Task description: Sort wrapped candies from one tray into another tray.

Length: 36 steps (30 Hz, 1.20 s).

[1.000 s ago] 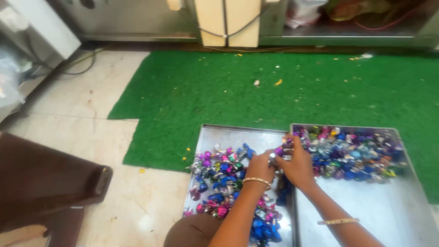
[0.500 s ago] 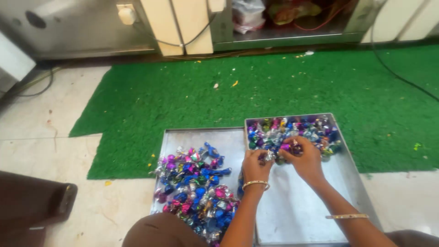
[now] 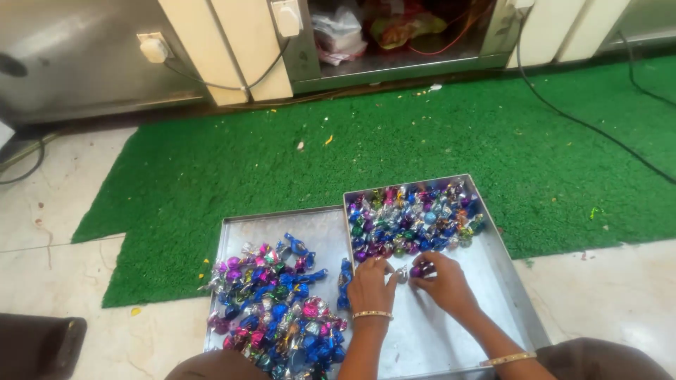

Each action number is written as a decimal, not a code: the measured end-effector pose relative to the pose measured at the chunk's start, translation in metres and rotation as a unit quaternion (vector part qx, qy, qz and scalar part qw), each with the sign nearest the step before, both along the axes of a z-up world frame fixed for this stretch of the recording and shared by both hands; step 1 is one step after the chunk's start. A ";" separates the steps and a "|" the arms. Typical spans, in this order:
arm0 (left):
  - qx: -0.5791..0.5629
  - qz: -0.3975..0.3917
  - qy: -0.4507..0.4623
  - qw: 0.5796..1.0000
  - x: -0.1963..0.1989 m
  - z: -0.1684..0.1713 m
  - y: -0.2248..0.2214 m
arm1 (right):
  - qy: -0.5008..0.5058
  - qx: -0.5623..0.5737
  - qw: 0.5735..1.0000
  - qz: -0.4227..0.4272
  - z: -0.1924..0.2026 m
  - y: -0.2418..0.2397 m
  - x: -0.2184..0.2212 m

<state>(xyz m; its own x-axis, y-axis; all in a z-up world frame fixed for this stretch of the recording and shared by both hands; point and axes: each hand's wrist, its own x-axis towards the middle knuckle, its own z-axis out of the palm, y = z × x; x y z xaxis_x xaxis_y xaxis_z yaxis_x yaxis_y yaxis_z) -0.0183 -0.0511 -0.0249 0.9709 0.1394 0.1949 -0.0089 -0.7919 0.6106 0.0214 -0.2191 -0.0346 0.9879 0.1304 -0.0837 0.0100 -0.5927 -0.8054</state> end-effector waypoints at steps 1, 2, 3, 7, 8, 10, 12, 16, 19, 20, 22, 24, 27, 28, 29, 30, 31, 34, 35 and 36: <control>0.002 -0.001 0.001 1.000 -0.001 0.007 0.002 | 0.001 0.002 1.000 -0.001 0.002 0.005 -0.003; 0.018 0.007 0.035 0.999 -0.001 0.013 0.004 | 0.022 -0.029 0.999 -0.005 0.004 0.009 -0.005; 0.034 0.015 0.068 0.997 -0.001 0.019 0.005 | 0.043 -0.060 0.997 -0.009 0.005 0.013 -0.007; 0.156 -0.019 -0.104 0.982 0.014 -0.019 0.019 | 0.021 -0.030 0.999 -0.035 0.003 0.024 -0.018; 0.198 -0.024 -0.065 0.978 0.017 -0.014 0.023 | 0.020 -0.028 0.998 -0.044 0.002 0.027 -0.020; 0.241 -0.030 -0.025 0.970 0.018 -0.010 0.031 | 0.020 -0.025 0.998 -0.055 0.005 0.034 -0.022; 0.216 0.021 -0.064 0.974 0.017 -0.014 0.040 | 0.006 -0.058 0.995 -0.083 0.011 0.041 -0.022; 0.157 0.009 -0.083 0.984 0.019 -0.016 0.042 | -0.013 -0.088 0.991 -0.103 0.002 0.051 -0.016; 0.108 0.021 -0.007 0.994 0.026 -0.007 0.041 | -0.036 -0.110 0.987 -0.112 0.001 0.057 -0.009; 0.078 0.028 0.017 0.996 0.024 0.006 0.039 | -0.024 -0.096 0.989 -0.110 0.003 0.058 -0.008; 0.047 0.034 0.042 0.997 0.023 0.018 0.038 | -0.009 -0.084 0.990 -0.109 0.006 0.059 -0.007; 0.036 0.031 0.048 0.998 0.025 0.019 0.038 | 0.022 -0.100 0.990 -0.101 0.009 0.059 -0.005; 0.059 0.026 0.008 0.998 0.025 -0.004 0.039 | -0.012 -0.073 0.992 -0.102 0.007 0.057 -0.006; 0.059 0.025 0.009 0.998 0.025 -0.005 0.040 | -0.011 -0.073 0.992 -0.102 0.007 0.057 -0.007; 0.106 0.013 -0.010 0.994 0.025 -0.005 0.041 | -0.025 -0.035 0.993 -0.113 0.008 0.057 -0.009; 0.152 -0.001 -0.030 0.988 0.026 -0.004 0.042 | -0.039 0.003 0.991 -0.124 0.009 0.057 -0.011; 0.152 -0.001 -0.030 0.988 0.025 -0.004 0.041 | -0.039 0.003 0.991 -0.125 0.008 0.057 -0.013; 0.232 -0.025 -0.045 0.971 0.025 -0.007 0.041 | -0.048 0.020 0.989 -0.141 0.006 0.055 -0.017; 0.227 -0.017 -0.046 0.973 0.026 -0.011 0.041 | -0.063 0.019 0.987 -0.144 0.004 0.054 -0.018; 0.221 -0.010 -0.047 0.974 0.026 -0.016 0.041 | -0.079 0.018 0.986 -0.147 0.002 0.052 -0.019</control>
